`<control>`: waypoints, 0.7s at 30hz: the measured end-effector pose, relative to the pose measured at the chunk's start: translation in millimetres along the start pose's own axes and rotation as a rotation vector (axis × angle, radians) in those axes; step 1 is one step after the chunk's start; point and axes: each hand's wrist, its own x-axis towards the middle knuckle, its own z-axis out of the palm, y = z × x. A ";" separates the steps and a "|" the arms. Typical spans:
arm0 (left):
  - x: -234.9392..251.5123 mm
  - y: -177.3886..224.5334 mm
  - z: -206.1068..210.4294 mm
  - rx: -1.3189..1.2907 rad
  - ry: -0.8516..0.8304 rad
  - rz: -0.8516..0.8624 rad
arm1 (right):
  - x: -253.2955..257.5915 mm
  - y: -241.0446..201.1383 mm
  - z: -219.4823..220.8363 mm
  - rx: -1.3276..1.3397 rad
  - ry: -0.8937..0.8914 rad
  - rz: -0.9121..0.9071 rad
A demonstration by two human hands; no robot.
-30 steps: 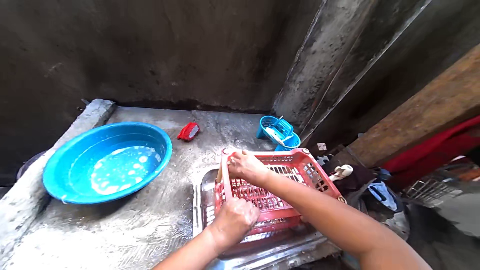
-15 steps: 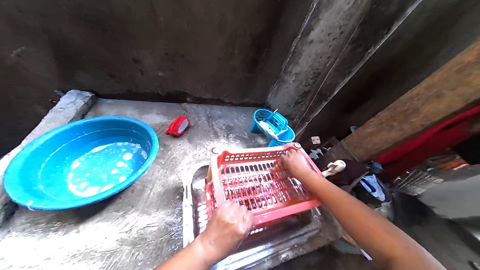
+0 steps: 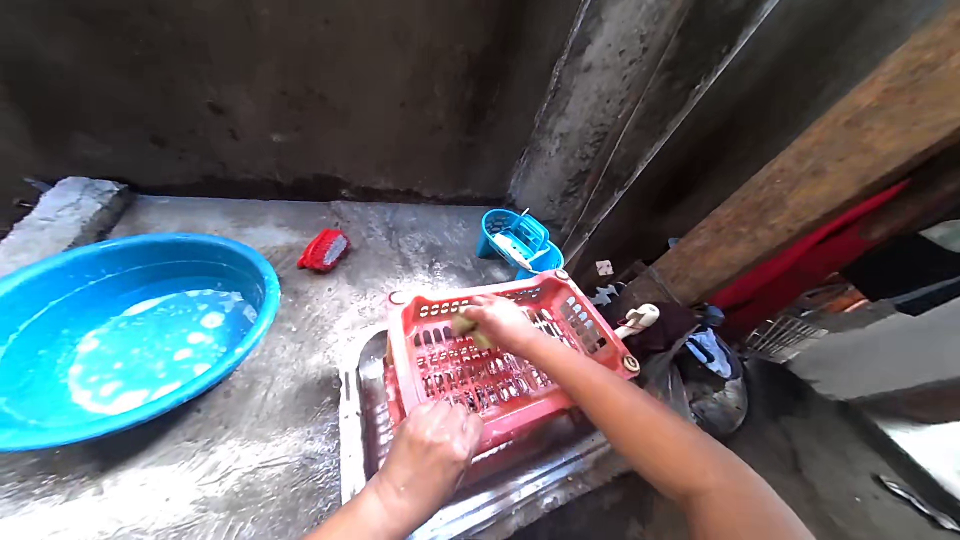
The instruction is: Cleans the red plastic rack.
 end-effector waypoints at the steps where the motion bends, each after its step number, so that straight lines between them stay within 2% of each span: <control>1: 0.9 -0.4 0.1 0.005 0.001 0.000 | -8.9 16.8 -5.4 -0.050 -0.015 0.050; 3: 0.8 0.4 -0.4 0.005 -0.011 -0.001 | -24.9 39.8 -21.7 -0.196 -0.138 0.224; 5: 1.2 1.5 -0.8 -0.001 -0.019 -0.010 | -31.5 51.5 -46.8 -0.370 -0.325 0.496; 6: 1.3 1.9 -0.7 -0.003 -0.021 -0.015 | -33.8 57.7 -56.5 -0.429 -0.336 0.583; 7: 1.7 2.3 -0.2 -0.002 -0.015 -0.020 | -35.7 61.3 -61.8 -0.477 -0.288 0.609; 10: 0.8 5.0 -0.1 0.006 -0.010 -0.038 | -39.3 62.0 -43.1 -0.575 -0.121 0.471; 14: 2.0 3.8 1.1 0.001 -0.025 -0.042 | -32.1 76.4 -10.5 -0.555 -0.210 0.468; 19: 1.5 7.1 1.8 -0.007 -0.031 -0.085 | -22.6 46.2 -24.7 -0.425 -0.386 0.765; 21: 0.7 6.8 1.1 -0.022 -0.025 -0.083 | -29.2 45.9 -32.5 -0.347 -0.437 0.823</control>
